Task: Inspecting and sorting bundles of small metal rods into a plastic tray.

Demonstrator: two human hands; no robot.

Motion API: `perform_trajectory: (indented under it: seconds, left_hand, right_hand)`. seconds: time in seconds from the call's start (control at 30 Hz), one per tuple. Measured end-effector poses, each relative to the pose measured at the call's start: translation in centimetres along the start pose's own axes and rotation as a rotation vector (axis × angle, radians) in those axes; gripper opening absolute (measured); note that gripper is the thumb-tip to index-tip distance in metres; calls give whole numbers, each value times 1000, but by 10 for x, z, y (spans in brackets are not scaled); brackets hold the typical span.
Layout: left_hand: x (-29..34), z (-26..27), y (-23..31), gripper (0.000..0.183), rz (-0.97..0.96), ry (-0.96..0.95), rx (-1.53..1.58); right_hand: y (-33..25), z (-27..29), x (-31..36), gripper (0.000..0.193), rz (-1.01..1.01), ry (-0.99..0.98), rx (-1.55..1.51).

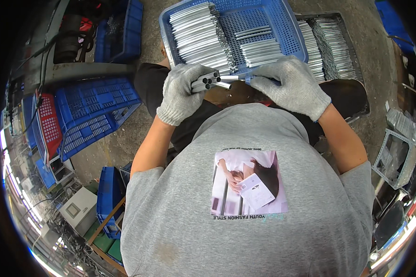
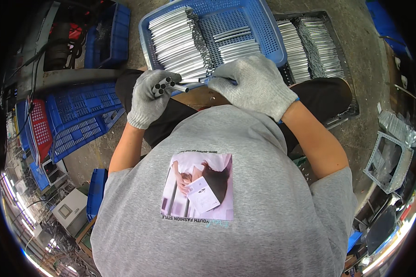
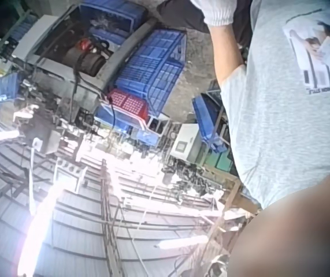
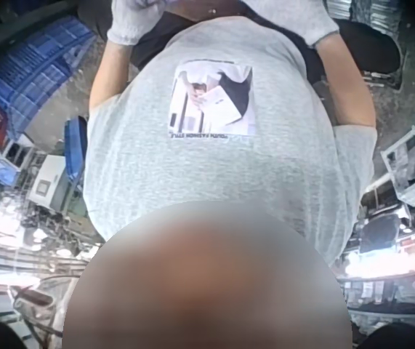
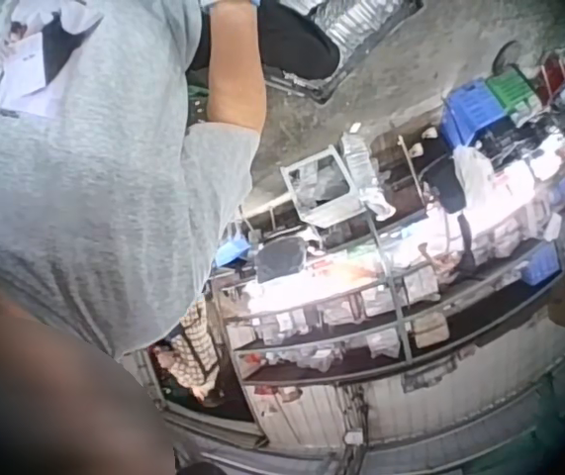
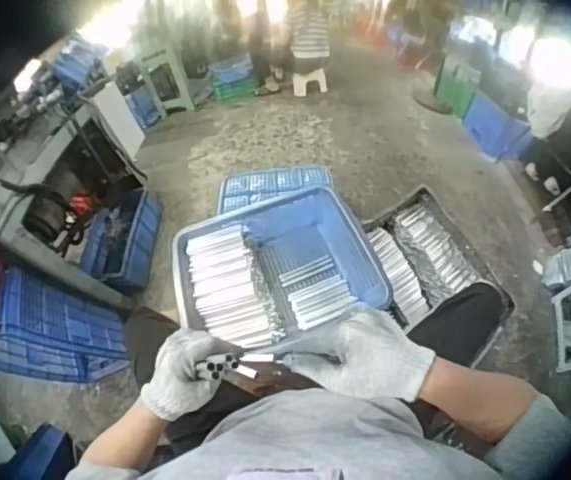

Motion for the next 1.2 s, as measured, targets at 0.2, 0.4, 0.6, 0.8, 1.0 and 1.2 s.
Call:
perform_trajectory:
  seconds: [0.2,0.4,0.6,0.8,1.0,1.2]
  left_hand:
    - [-2,-18,-26,26,224,-147,-103]
    - [5,-71,-73,29,385,-314,-429]
    - [6,-83,-89,34,289,-325,-578]
    - [4,-56,-67,27,357,-301,-120]
    - [9,-36,-50,25,309,-269,223]
    - [5,-26,-36,21,279,-352,126]
  right_hand:
    - [18,-9,-13,20,-110,41,52]
    - [34,-23,-5,22,20,259,133]
    - [29,-25,2,25,-115,227,26]
    - [24,-19,2,23,-164,140,30]
    - [22,-18,3,20,-18,148,45]
    - [28,-24,6,17,133,167,128]
Point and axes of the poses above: each hand's wrist, its own x-axis away from the middle knuckle, its own z-axis out of the back of the hand, y = z × x, the point moved 1 cm from there along -x, towards the middle knuckle, and after that the axes turned 10 degrees about -x, right-handed, at the moved point
